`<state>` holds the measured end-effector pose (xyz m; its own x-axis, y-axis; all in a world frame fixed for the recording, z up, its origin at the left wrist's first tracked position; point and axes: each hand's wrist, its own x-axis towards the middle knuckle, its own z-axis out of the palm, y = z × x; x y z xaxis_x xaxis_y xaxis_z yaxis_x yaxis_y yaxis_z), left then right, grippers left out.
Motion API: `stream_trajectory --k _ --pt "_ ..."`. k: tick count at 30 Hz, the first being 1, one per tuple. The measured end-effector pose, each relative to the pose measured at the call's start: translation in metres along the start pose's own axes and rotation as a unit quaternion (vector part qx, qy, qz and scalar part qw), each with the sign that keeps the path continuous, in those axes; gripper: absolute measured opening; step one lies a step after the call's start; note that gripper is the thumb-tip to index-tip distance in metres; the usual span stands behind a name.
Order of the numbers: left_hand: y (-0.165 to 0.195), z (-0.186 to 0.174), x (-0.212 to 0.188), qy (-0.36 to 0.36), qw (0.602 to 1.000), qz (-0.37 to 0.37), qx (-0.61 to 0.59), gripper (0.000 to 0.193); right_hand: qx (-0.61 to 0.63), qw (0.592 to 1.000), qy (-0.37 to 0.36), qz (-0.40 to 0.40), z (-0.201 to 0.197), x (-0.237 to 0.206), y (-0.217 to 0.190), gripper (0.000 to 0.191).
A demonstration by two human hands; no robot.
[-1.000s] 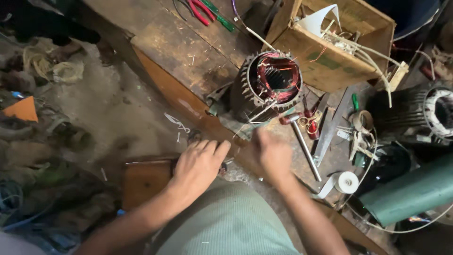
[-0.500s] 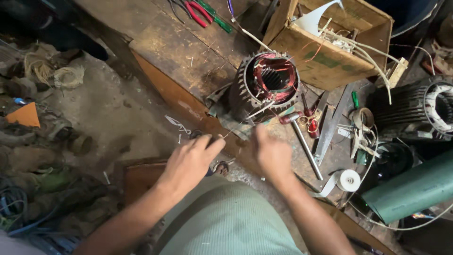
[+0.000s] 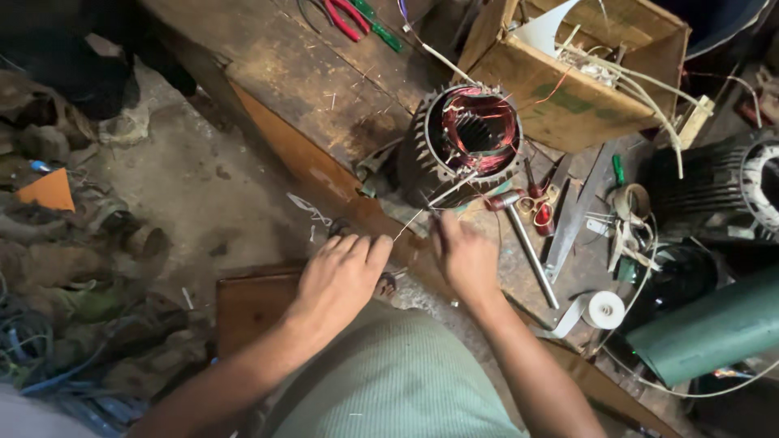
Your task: The person works on an electric motor stator, stripping copper wire insulation with a knife and pliers, then tying and securing the wires with string. The person uses a knife to strip wire insulation and pliers to cut and adjust the wires.
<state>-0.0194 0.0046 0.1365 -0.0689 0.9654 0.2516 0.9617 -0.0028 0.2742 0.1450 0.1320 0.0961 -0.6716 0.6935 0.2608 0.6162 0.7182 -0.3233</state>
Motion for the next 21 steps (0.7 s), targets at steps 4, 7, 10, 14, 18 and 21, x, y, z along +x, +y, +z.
stream_trajectory --k 4,7,10,14,18,21 --pt "0.005 0.011 0.002 0.018 1.000 -0.006 0.022 0.018 0.107 0.988 -0.094 -0.067 0.000 -0.004 0.004 0.020" --pt "0.002 0.018 0.009 -0.145 0.942 -0.204 -0.223 0.014 0.099 0.985 -0.134 -0.032 -0.015 -0.006 0.005 0.020" --pt "-0.008 0.014 0.006 -0.032 0.959 -0.135 -0.247 0.024 0.091 0.996 0.003 -0.021 -0.030 -0.002 0.003 0.020" --pt "-0.015 0.001 -0.001 0.045 0.974 -0.059 -0.214 0.039 -0.004 0.993 0.006 -0.116 -0.026 0.003 -0.006 0.024" --pt "-0.013 -0.007 0.000 -0.012 0.997 -0.028 -0.076 0.040 -0.046 0.998 -0.029 0.014 -0.009 0.004 -0.007 0.021" --pt "-0.010 -0.011 0.002 -0.012 0.997 -0.022 -0.067 0.038 0.096 0.989 -0.089 -0.075 -0.002 -0.003 -0.005 0.034"
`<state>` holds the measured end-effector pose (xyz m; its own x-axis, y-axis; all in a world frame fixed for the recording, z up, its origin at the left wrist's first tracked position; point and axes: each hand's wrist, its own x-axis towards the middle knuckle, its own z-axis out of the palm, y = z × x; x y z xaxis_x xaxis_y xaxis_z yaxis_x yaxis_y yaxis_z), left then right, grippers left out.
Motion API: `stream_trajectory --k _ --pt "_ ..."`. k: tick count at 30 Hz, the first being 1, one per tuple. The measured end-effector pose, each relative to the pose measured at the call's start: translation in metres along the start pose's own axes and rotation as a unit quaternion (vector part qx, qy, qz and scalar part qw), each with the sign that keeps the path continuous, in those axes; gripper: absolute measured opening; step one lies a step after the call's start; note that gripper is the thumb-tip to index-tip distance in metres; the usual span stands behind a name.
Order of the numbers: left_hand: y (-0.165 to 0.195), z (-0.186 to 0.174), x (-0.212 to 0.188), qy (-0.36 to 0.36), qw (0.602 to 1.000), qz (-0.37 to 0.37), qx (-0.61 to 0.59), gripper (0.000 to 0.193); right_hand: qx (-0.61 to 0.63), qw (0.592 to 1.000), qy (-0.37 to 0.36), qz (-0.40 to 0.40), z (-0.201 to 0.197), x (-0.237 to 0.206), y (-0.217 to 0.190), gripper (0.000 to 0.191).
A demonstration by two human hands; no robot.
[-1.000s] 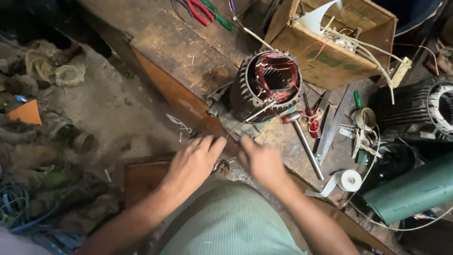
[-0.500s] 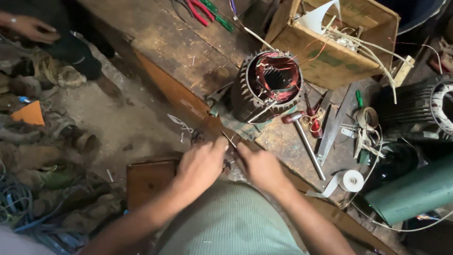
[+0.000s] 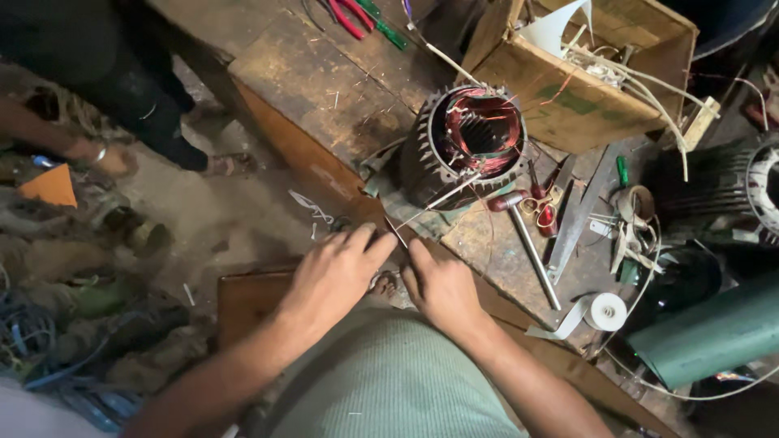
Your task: The person works on an electric motor stator, stripping copper wire insulation with a knife and pliers, then tying and securing the wires with string. The person uses a knife to strip wire insulation and pliers to cut and adjust the wires.
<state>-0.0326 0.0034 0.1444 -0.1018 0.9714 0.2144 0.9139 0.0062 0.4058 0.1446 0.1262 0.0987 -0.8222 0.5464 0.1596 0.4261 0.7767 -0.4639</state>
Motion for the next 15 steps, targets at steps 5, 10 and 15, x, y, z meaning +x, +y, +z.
stream_trajectory --k 5,10,15 --pt "0.009 0.002 0.002 -0.011 1.000 0.001 0.030 0.029 0.011 0.997 0.043 0.055 0.006 -0.007 0.011 0.018" --pt "0.010 0.009 0.001 0.009 0.998 0.018 0.063 0.027 -0.008 0.999 0.049 -0.009 0.010 -0.003 0.015 0.020" --pt "0.014 0.026 0.007 -0.091 0.988 -0.123 0.023 0.011 0.027 0.999 -0.025 -0.014 0.000 -0.001 0.001 0.033"
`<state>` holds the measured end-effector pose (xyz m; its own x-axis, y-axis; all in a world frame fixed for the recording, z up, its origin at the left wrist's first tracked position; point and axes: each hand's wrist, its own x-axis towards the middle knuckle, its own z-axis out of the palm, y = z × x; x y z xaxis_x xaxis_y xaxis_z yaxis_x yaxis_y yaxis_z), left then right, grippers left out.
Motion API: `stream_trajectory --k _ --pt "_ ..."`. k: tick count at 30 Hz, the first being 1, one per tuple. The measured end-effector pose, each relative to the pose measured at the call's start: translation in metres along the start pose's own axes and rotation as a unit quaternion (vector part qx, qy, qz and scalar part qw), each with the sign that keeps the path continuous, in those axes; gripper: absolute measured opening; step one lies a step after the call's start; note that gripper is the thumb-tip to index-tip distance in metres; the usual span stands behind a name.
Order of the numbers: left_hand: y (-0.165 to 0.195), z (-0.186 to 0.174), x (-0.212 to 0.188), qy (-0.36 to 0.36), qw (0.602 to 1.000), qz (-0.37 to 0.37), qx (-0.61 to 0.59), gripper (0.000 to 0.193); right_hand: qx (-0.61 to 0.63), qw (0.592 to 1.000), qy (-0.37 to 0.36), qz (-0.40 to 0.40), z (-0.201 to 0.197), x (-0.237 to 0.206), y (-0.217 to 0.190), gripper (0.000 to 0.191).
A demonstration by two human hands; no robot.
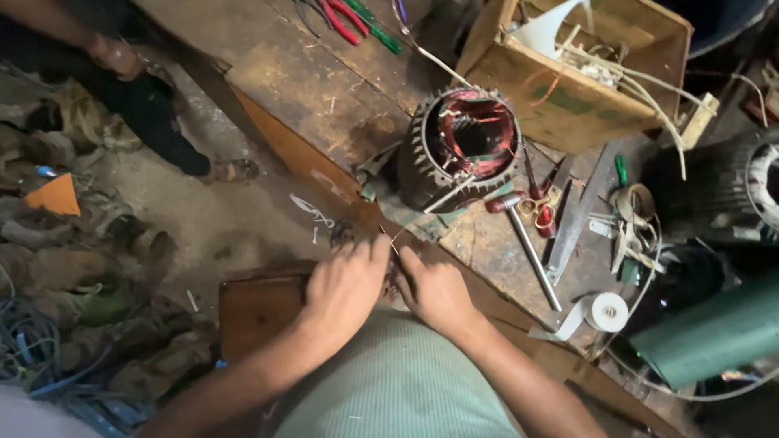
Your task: The person works on an electric motor stator, stripping copper wire insulation with a knife and pliers, then tying and securing the wires with string. The person uses a knife to strip wire insulation and pliers to cut and adjust the wires.
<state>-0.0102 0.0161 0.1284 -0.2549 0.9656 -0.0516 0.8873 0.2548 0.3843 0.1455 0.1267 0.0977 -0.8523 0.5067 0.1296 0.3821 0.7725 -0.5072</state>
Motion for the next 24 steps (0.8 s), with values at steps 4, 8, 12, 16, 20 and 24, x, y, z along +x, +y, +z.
stream_trajectory --k 4,8,12,16,20,24 --pt "-0.005 0.003 0.012 -0.053 0.923 -0.093 -0.370 0.009 -0.017 0.994 0.082 0.072 -0.028 0.000 -0.006 0.018" --pt "-0.020 -0.008 0.007 0.017 0.871 -0.025 -0.490 0.020 -0.111 0.984 0.142 0.012 -0.036 0.001 -0.013 0.021" --pt "-0.031 -0.017 -0.002 0.119 0.977 0.177 -0.005 0.041 -0.145 0.981 0.122 0.040 -0.020 0.004 -0.009 0.020" --pt "-0.022 -0.017 -0.002 0.082 0.987 0.135 0.032 0.036 -0.090 0.993 0.073 -0.005 -0.006 -0.001 0.001 0.024" --pt "-0.011 -0.024 -0.004 0.106 0.982 0.150 0.029 0.035 -0.104 0.990 0.092 0.022 -0.003 -0.002 0.005 0.021" --pt "-0.004 -0.024 -0.006 0.087 0.984 0.136 0.073 0.020 -0.018 0.990 0.110 -0.083 -0.003 0.001 0.005 0.035"
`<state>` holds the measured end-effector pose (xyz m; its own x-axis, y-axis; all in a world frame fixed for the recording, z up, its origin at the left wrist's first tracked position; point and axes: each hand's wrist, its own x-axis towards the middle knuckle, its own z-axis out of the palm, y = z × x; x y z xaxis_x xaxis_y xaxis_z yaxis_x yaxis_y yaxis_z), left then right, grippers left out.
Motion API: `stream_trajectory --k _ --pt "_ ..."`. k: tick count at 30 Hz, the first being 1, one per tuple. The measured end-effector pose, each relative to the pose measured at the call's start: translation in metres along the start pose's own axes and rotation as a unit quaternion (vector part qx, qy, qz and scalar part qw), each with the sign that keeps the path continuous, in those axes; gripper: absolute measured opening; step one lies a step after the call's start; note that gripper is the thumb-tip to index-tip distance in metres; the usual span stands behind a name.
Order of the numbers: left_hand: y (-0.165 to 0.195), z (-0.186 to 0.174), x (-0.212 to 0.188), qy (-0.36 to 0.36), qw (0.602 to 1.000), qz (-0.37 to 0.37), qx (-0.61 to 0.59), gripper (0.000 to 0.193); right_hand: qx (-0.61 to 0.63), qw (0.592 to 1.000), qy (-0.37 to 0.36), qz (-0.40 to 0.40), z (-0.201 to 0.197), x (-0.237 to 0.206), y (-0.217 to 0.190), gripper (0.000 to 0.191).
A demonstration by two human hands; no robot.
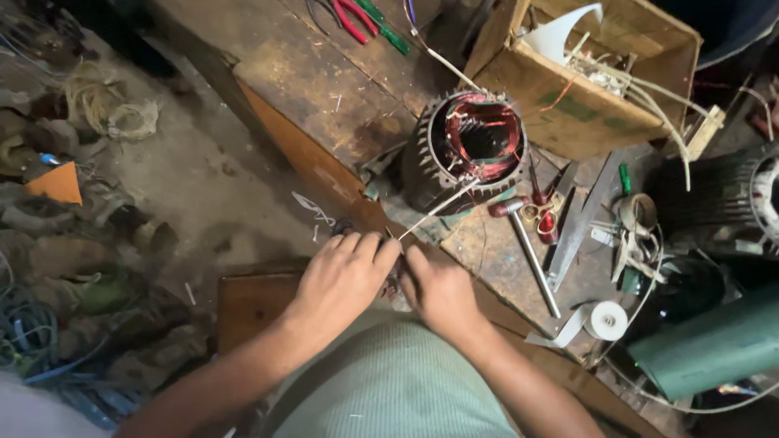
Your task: The person works on an electric motor stator, stripping copper wire insulation with a knife and pliers, then tying and securing the wires with string. The person uses a knife to strip wire insulation and pliers to cut and adjust the wires.
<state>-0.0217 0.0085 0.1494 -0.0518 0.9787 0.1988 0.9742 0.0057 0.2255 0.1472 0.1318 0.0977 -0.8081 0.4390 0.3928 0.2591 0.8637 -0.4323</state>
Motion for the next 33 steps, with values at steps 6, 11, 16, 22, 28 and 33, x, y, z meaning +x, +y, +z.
stream_trajectory --k 6,11,16,22,28,33 --pt "0.008 0.016 0.005 0.013 0.999 -0.026 0.022 0.018 0.008 0.999 -0.037 0.011 -0.005 -0.002 0.000 0.029" --pt "0.005 0.015 0.016 -0.143 0.892 -0.212 -0.372 0.019 -0.013 0.989 -0.048 0.142 -0.025 0.001 0.003 0.017" --pt "-0.012 -0.005 -0.002 0.081 0.981 0.012 -0.176 0.050 -0.126 0.990 0.006 0.071 -0.028 0.005 -0.004 0.018" --pt "-0.006 -0.008 0.002 -0.061 0.996 -0.023 -0.054 0.037 -0.096 0.986 -0.050 0.123 -0.010 0.014 -0.008 0.024" --pt "0.001 -0.001 -0.003 -0.067 0.997 -0.026 -0.006 0.022 -0.053 0.990 -0.024 0.131 0.001 0.004 0.002 0.016" --pt "0.003 0.025 0.007 -0.125 0.953 -0.151 -0.231 0.018 0.066 0.989 -0.106 0.083 -0.004 0.000 0.005 0.023"
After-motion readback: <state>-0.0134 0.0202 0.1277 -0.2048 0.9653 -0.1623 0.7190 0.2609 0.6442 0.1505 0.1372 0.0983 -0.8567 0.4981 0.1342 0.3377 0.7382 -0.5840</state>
